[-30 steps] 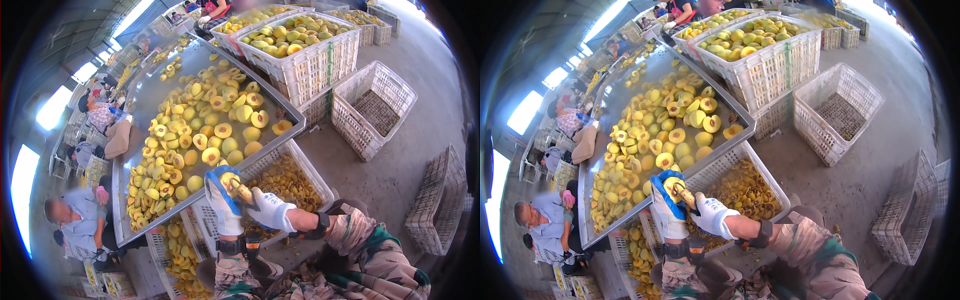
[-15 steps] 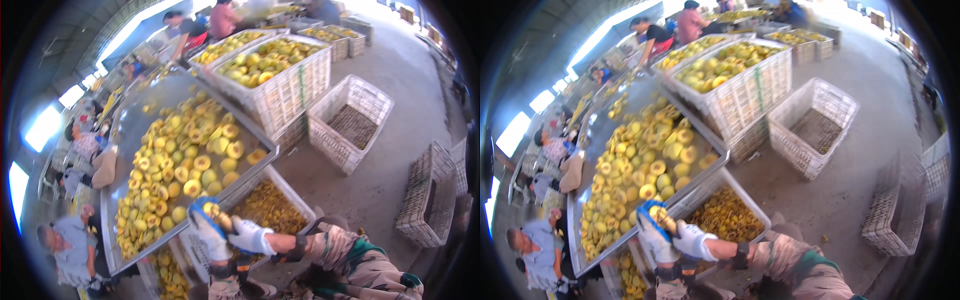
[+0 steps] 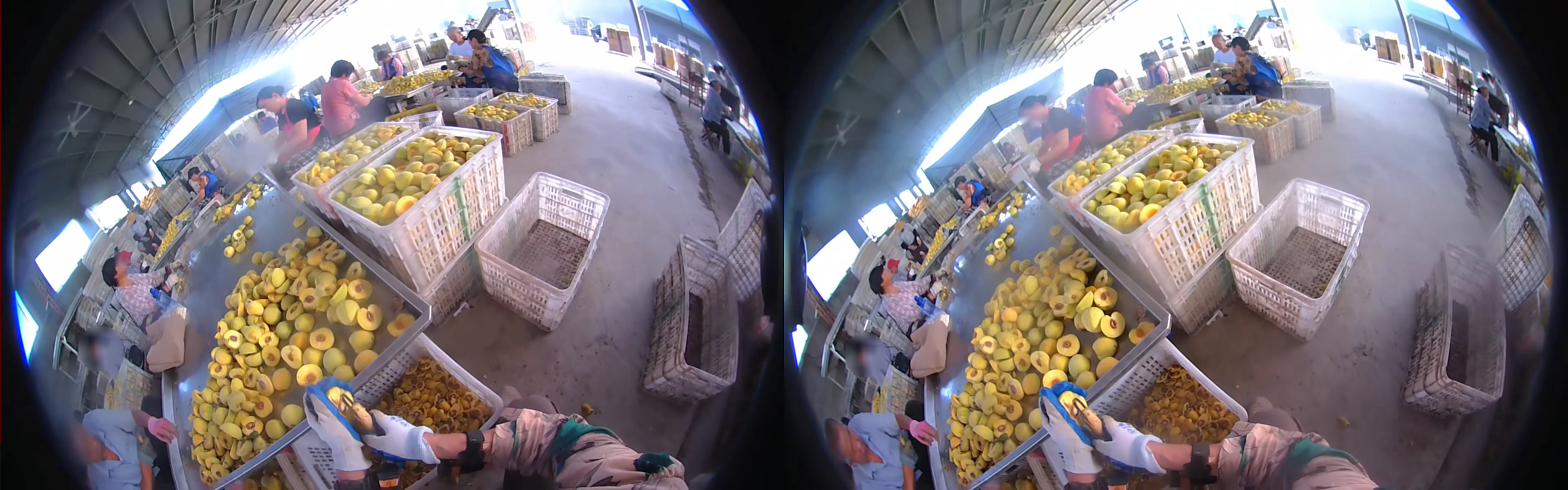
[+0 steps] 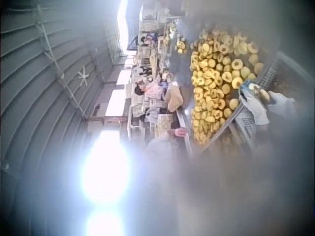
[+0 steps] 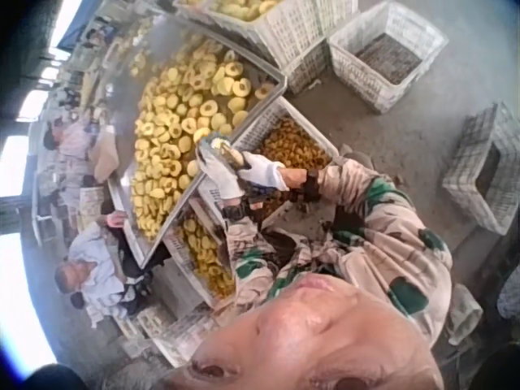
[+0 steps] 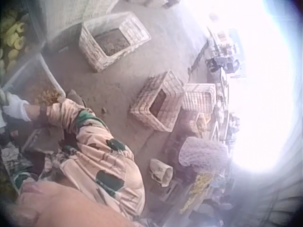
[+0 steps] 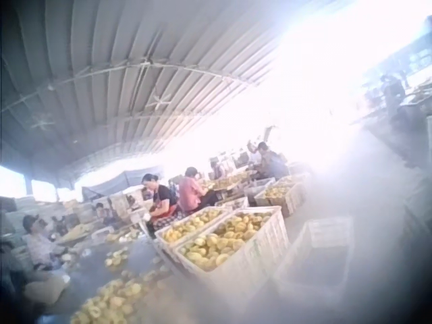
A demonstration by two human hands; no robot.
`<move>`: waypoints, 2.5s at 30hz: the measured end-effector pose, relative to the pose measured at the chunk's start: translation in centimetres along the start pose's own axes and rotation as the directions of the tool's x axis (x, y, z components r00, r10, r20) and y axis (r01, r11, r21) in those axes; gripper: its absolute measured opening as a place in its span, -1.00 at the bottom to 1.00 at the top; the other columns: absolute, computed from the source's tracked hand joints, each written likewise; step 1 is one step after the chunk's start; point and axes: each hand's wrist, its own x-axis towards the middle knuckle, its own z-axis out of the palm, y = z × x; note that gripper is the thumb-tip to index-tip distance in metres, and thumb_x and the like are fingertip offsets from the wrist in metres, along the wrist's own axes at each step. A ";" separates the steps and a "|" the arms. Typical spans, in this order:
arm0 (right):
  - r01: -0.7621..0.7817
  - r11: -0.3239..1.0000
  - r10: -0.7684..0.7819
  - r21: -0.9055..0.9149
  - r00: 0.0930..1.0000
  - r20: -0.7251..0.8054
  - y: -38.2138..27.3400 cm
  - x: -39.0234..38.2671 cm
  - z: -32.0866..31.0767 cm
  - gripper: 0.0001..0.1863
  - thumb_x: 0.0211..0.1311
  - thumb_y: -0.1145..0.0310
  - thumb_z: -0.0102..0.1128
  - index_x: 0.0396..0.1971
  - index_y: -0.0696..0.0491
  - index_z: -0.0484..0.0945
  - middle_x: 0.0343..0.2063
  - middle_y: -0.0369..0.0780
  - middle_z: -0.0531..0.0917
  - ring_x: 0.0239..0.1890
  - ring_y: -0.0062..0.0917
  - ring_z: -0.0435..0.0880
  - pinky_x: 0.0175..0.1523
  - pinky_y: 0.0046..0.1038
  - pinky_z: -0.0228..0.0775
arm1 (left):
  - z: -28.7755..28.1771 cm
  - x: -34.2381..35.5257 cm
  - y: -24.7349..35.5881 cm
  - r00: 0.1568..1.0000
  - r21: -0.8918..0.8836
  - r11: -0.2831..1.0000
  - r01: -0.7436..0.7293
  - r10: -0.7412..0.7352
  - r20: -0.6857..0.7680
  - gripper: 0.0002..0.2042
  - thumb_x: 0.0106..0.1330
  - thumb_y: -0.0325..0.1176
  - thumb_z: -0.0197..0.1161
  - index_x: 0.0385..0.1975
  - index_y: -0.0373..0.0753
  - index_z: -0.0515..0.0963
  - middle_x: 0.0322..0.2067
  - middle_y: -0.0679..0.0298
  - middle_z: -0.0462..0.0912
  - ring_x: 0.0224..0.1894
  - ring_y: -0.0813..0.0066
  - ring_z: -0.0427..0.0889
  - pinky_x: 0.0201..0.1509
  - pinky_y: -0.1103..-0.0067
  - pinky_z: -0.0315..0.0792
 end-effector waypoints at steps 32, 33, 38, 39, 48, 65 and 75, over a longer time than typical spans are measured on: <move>-0.090 0.994 0.093 -0.055 0.993 0.068 -0.3 0.1 0.0 -0.54 0.15 0.14 0.07 -0.11 0.21 0.34 -0.35 0.01 0.61 -0.32 -0.16 0.63 -0.27 -0.30 0.44 | -3.2 0.0 -2.7 0.996 0.128 0.990 -0.062 0.053 0.077 -0.71 0.44 -0.29 -0.02 0.02 -0.33 0.38 -0.12 0.25 0.53 -0.14 0.52 0.50 -0.03 0.58 0.42; -0.065 0.998 0.065 -0.012 0.997 0.051 -0.2 0.0 0.0 -0.55 0.15 0.13 0.06 -0.14 0.21 0.36 -0.33 0.02 0.61 -0.29 -0.17 0.63 -0.24 -0.29 0.44 | -2.8 -0.5 -3.0 0.995 0.230 0.968 -0.100 0.097 0.028 -0.72 0.44 -0.30 -0.03 0.02 -0.33 0.39 -0.12 0.26 0.53 -0.14 0.52 0.50 -0.01 0.58 0.41; -0.132 0.976 0.156 -0.174 0.979 0.132 -0.5 -0.1 -0.6 -0.55 0.18 0.10 0.04 -0.11 0.17 0.35 -0.24 0.01 0.59 -0.18 -0.17 0.61 -0.18 -0.28 0.42 | -1.7 0.1 -2.4 0.997 0.133 0.989 -0.066 0.072 -0.040 -0.64 0.45 -0.10 -0.09 -0.33 -0.31 0.46 -0.46 0.24 0.56 -0.46 0.45 0.54 -0.36 0.59 0.45; -0.142 0.976 0.170 -0.165 0.971 0.170 -0.5 -0.2 -0.7 -0.54 0.18 0.09 0.04 -0.11 0.17 0.35 -0.25 0.00 0.59 -0.18 -0.17 0.60 -0.18 -0.28 0.42 | -2.1 0.6 -1.8 0.995 0.095 0.990 0.100 -0.099 -0.011 -0.62 0.44 -0.08 -0.10 -0.34 -0.32 0.47 -0.49 0.23 0.57 -0.49 0.43 0.55 -0.38 0.58 0.46; -0.317 0.849 0.096 0.422 0.879 0.466 -0.6 -0.8 -0.7 -0.69 0.23 0.30 0.09 -0.05 0.06 0.41 -0.46 -0.36 0.54 -0.47 -0.69 0.50 -0.42 -0.59 0.31 | -3.4 2.3 1.6 0.765 0.104 0.807 0.581 -0.585 0.270 -0.44 0.41 0.11 -0.20 -0.44 -0.34 0.47 -0.54 0.13 0.59 -0.53 0.34 0.59 -0.43 0.54 0.52; -0.161 0.932 0.015 0.324 0.911 0.411 0.9 0.4 -0.3 -0.71 0.20 0.18 0.13 -0.20 0.05 0.43 -0.60 -0.34 0.49 -0.66 -0.65 0.43 -0.61 -0.57 0.27 | -1.4 -0.3 2.0 0.971 -0.138 0.961 0.238 -0.236 0.036 -0.50 0.39 0.04 -0.06 -0.31 -0.39 0.50 -0.53 0.12 0.60 -0.60 0.34 0.59 -0.56 0.53 0.52; -0.781 0.357 0.068 0.512 0.568 0.820 0.4 0.1 -1.1 -0.87 0.26 0.25 0.14 -0.33 -0.07 0.41 -0.66 -0.43 0.39 -0.78 -0.77 0.29 -0.75 -0.69 0.01 | -2.2 -1.7 4.1 0.878 -0.061 0.881 0.470 -0.459 0.137 -0.43 0.36 0.14 -0.13 -0.31 -0.36 0.51 -0.51 0.10 0.61 -0.59 0.28 0.58 -0.54 0.51 0.50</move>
